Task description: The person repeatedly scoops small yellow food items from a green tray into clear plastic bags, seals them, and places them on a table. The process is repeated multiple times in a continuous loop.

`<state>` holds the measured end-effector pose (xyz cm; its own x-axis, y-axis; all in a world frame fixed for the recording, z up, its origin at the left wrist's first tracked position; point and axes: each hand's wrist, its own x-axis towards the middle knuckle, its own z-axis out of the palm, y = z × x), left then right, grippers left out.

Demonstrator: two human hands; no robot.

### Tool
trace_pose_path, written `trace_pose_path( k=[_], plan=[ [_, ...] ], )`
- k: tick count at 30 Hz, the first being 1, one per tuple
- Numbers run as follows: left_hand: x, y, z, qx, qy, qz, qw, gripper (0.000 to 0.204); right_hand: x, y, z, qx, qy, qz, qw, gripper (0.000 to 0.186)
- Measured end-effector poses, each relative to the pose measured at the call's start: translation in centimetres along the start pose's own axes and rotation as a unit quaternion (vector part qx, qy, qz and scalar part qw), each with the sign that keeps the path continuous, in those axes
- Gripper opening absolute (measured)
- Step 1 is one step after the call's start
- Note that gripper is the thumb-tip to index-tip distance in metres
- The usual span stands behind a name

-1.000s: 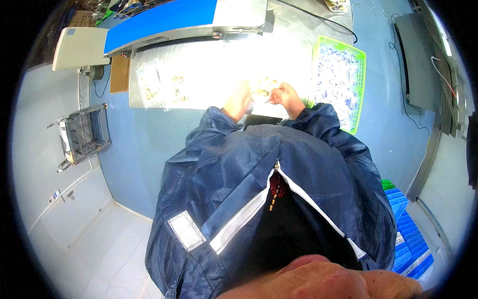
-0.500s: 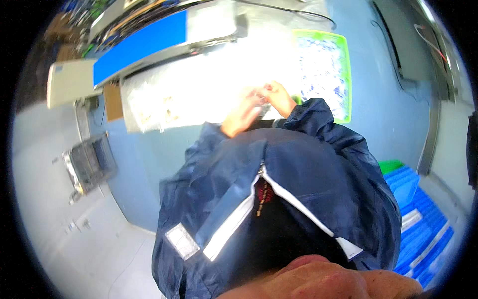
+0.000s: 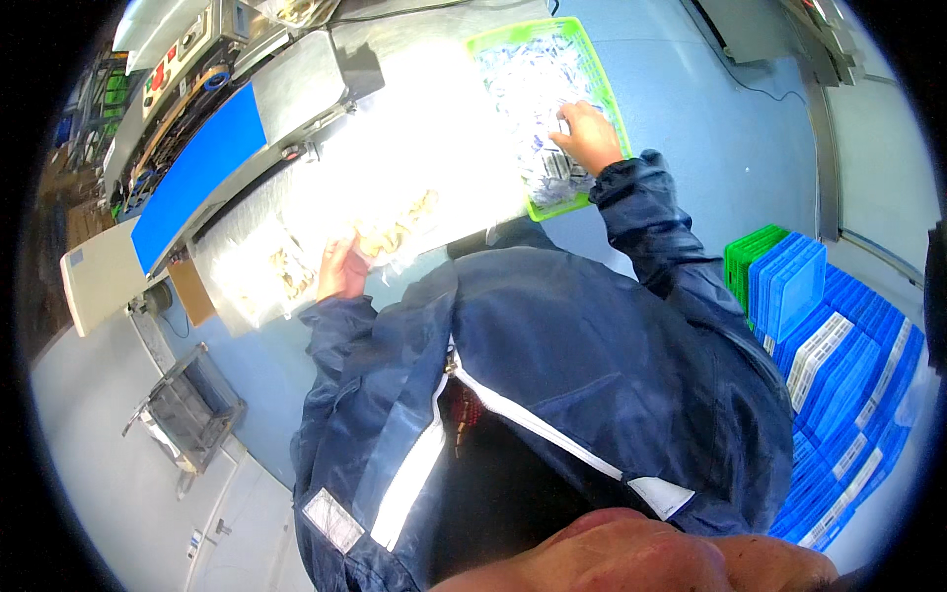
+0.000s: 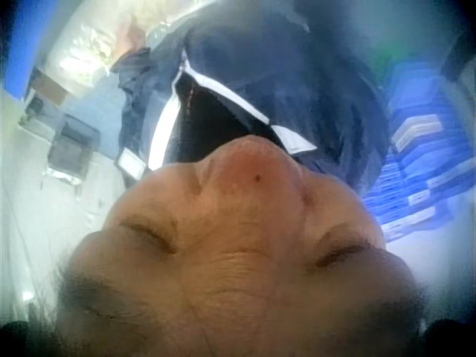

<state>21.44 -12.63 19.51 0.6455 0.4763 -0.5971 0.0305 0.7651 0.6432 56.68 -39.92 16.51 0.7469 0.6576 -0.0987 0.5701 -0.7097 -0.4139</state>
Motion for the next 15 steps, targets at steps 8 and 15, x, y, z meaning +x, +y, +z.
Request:
trace_pose_path(
  k=[8, 15],
  plan=[
    [1.9, -2.7, -2.4, 0.014, 0.015, -0.004, 1.000, 0.033, 1.6, 4.3, 1.5, 0.013, 0.034, -0.042, 0.998, 0.023],
    [2.6, -2.9, -2.8, -0.008, -0.009, -0.016, 1.000, 0.040, 2.8, 2.3, -0.8, 0.085, -0.016, -0.041, 0.995, 0.022]
  ],
)
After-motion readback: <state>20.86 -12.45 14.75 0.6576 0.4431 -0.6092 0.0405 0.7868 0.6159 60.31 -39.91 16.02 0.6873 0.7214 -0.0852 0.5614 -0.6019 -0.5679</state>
